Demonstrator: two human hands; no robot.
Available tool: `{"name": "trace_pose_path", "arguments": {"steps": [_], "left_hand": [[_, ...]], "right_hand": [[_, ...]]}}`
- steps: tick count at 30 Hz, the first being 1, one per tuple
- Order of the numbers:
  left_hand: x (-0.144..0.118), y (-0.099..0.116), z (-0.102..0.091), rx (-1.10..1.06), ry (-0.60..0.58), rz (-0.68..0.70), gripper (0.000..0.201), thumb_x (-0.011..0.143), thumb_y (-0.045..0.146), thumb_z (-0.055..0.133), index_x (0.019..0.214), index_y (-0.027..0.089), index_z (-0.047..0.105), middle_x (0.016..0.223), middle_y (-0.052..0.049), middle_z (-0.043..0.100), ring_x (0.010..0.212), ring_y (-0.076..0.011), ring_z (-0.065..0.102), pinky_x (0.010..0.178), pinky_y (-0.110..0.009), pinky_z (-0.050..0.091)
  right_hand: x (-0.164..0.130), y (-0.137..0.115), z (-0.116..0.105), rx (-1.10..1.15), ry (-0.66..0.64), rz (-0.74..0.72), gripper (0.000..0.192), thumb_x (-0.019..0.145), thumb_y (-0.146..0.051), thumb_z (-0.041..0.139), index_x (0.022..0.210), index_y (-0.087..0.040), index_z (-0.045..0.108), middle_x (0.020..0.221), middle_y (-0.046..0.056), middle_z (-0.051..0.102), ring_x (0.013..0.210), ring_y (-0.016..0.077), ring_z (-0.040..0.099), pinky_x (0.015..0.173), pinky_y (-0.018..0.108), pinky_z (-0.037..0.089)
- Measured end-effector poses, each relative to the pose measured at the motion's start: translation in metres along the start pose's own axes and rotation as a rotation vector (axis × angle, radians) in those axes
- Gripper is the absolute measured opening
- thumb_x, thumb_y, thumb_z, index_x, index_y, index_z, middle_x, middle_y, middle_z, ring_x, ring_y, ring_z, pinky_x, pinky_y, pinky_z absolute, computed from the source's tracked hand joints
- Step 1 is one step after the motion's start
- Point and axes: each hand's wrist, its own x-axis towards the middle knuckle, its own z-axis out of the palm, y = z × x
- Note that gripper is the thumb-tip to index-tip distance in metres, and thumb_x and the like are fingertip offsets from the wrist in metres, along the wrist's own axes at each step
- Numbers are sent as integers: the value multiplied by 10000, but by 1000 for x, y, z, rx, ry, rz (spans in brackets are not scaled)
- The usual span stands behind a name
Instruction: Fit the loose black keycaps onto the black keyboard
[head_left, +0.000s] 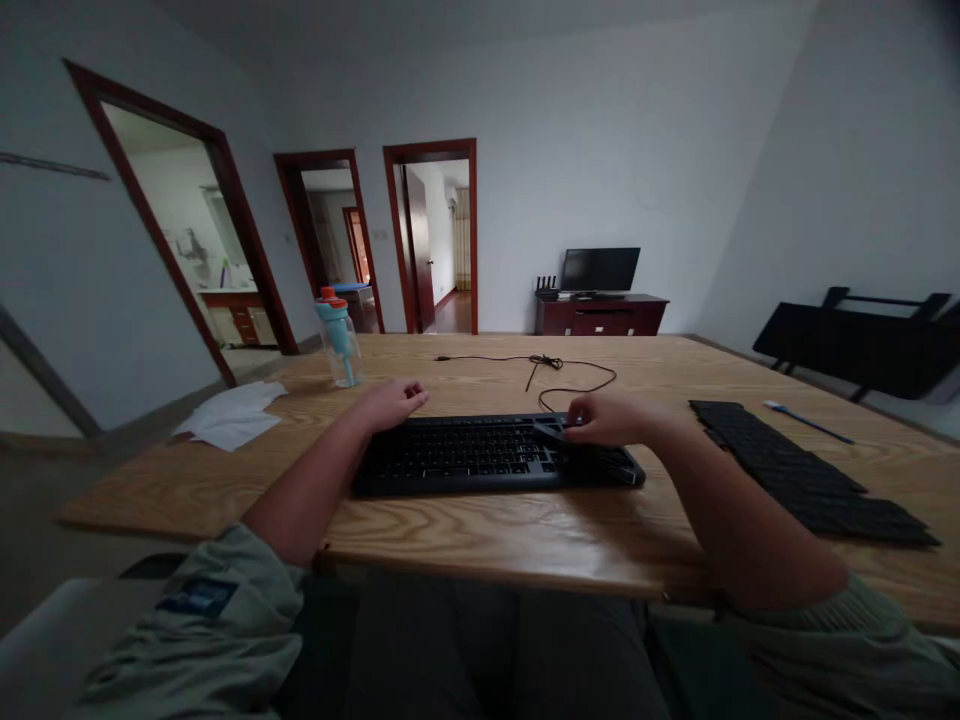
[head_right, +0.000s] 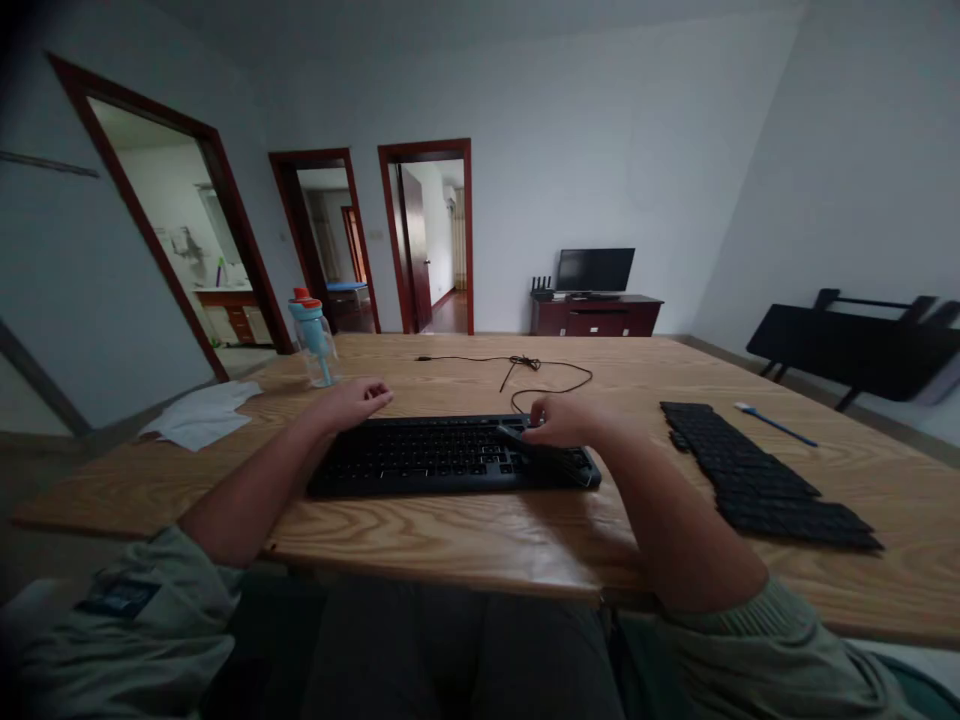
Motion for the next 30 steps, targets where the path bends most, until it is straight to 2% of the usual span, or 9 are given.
{"name": "trace_pose_path", "arguments": {"steps": [3, 5, 7, 9, 11, 15, 18, 24, 30], "left_hand": [[12, 43, -4, 19, -133, 84, 332, 883, 431, 499, 960, 169, 688, 943, -75, 729, 815, -200, 637, 700, -280, 430], [21, 71, 2, -5, -193, 166, 305, 880, 418, 525, 954, 174, 692, 951, -69, 733, 814, -190, 640, 686, -268, 431], [29, 93, 15, -55, -172, 257, 298, 884, 418, 532, 958, 179, 695, 938, -61, 734, 804, -184, 638, 676, -268, 429], [35, 109, 31, -117, -123, 314, 283, 895, 391, 520, 944, 173, 693, 928, -60, 732, 788, -181, 634, 675, -276, 433], [38, 117, 46, -182, -101, 335, 271, 901, 370, 515, 925, 169, 695, 905, -57, 732, 788, -179, 634, 683, -280, 439], [40, 116, 62, -340, -133, 369, 317, 894, 444, 553, 925, 170, 710, 901, -48, 740, 801, -177, 642, 716, -282, 461], [42, 108, 63, -418, -121, 363, 377, 881, 493, 572, 936, 152, 721, 911, -63, 743, 811, -180, 645, 729, -284, 473], [47, 96, 73, -228, -43, 270, 321, 849, 427, 614, 1003, 177, 744, 879, -57, 741, 754, -176, 638, 680, -282, 465], [48, 95, 81, -164, -87, 306, 243, 862, 350, 616, 973, 186, 756, 927, -52, 754, 809, -178, 648, 709, -274, 476]], "right_hand": [[6, -5, 10, 3, -117, -34, 227, 745, -375, 706, 858, -182, 741, 801, 73, 715, 678, 208, 629, 621, 313, 420], [7, -8, 13, -31, -160, -51, 169, 727, -323, 691, 815, -183, 730, 768, 64, 704, 644, 202, 613, 600, 313, 405], [8, -7, 15, -58, -186, -74, 127, 718, -286, 667, 781, -185, 711, 735, 56, 691, 626, 200, 602, 582, 311, 395], [12, -2, 18, -15, -153, -100, 113, 720, -268, 648, 783, -186, 693, 731, 48, 686, 631, 196, 597, 579, 305, 400], [17, 3, 20, 131, -32, -143, 119, 739, -263, 635, 814, -179, 676, 770, 50, 690, 658, 188, 599, 594, 295, 422], [27, 0, 18, 592, 348, -196, 156, 808, -291, 609, 892, -163, 636, 848, 74, 689, 700, 173, 618, 583, 265, 474], [38, -16, 19, 820, 535, -149, 181, 826, -313, 633, 924, -162, 611, 840, 79, 687, 657, 163, 632, 507, 243, 474], [64, -31, 40, 907, 649, -8, 192, 765, -252, 714, 845, -183, 555, 729, 35, 662, 547, 141, 628, 444, 216, 465], [69, -26, 52, 947, 661, 27, 216, 764, -276, 690, 868, -191, 521, 742, 32, 659, 541, 146, 636, 459, 235, 497]]}}
